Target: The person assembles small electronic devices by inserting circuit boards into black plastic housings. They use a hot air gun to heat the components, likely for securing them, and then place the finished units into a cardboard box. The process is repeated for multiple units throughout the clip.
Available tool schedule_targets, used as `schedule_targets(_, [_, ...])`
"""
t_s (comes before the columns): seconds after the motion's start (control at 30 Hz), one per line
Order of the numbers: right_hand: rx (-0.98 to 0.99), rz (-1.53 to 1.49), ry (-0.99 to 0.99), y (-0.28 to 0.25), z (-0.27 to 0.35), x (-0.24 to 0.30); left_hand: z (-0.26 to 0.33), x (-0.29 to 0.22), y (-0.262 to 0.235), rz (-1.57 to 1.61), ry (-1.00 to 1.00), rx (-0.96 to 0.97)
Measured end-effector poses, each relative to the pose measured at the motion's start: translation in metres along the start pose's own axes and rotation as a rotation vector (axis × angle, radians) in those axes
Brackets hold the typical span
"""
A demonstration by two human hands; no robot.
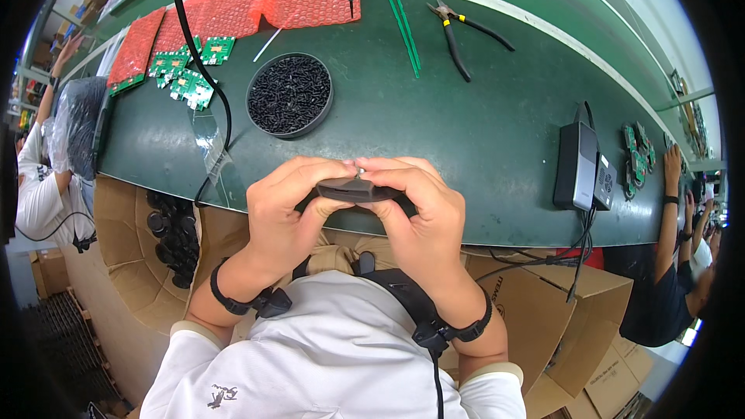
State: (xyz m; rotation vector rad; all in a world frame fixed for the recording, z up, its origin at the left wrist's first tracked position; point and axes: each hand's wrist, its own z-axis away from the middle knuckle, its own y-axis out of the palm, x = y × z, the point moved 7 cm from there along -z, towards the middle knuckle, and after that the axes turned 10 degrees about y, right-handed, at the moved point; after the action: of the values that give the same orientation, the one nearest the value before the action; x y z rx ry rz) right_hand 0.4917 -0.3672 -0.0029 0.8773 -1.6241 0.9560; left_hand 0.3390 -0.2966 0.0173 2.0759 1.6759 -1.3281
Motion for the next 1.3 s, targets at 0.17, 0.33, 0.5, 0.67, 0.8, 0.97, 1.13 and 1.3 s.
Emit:
schedule_targets(0.17, [0.023, -0.021, -0.018, 0.002, -0.001, 0.001, -0.003, -0.001, -0.001, -0.005, -0.009, 0.035])
schedule_targets(0.33, [0.161, -0.021, -0.095, 0.002, -0.001, -0.005, -0.003, 0.0, -0.003, 0.071, -0.031, 0.064])
schedule_targets(0.5, [0.096, 0.025, -0.12, 0.001, -0.002, 0.001, -0.002, 0.002, -0.003, 0.115, -0.069, 0.086])
schedule_targets(0.67, [0.031, 0.065, -0.104, -0.001, -0.001, 0.003, -0.007, -0.004, -0.004, 0.132, -0.072, 0.149])
schedule_targets(0.8, [0.047, 0.073, -0.137, 0.0, 0.0, 0.005, -0.003, 0.0, -0.005, 0.14, -0.133, 0.16])
schedule_targets(0.97, [0.04, 0.081, -0.157, 0.0, 0.001, 0.003, 0.0, 0.001, -0.003, 0.139, -0.153, 0.164])
schedule_targets(1.13, [0.005, 0.355, -0.412, -0.004, 0.004, 0.017, 0.005, -0.01, 0.002, -0.173, 0.186, 0.108])
schedule_targets(1.3, [0.183, 0.548, -0.267, -0.004, 0.016, 0.011, 0.04, 0.0, 0.015, -0.364, 0.297, 0.126])
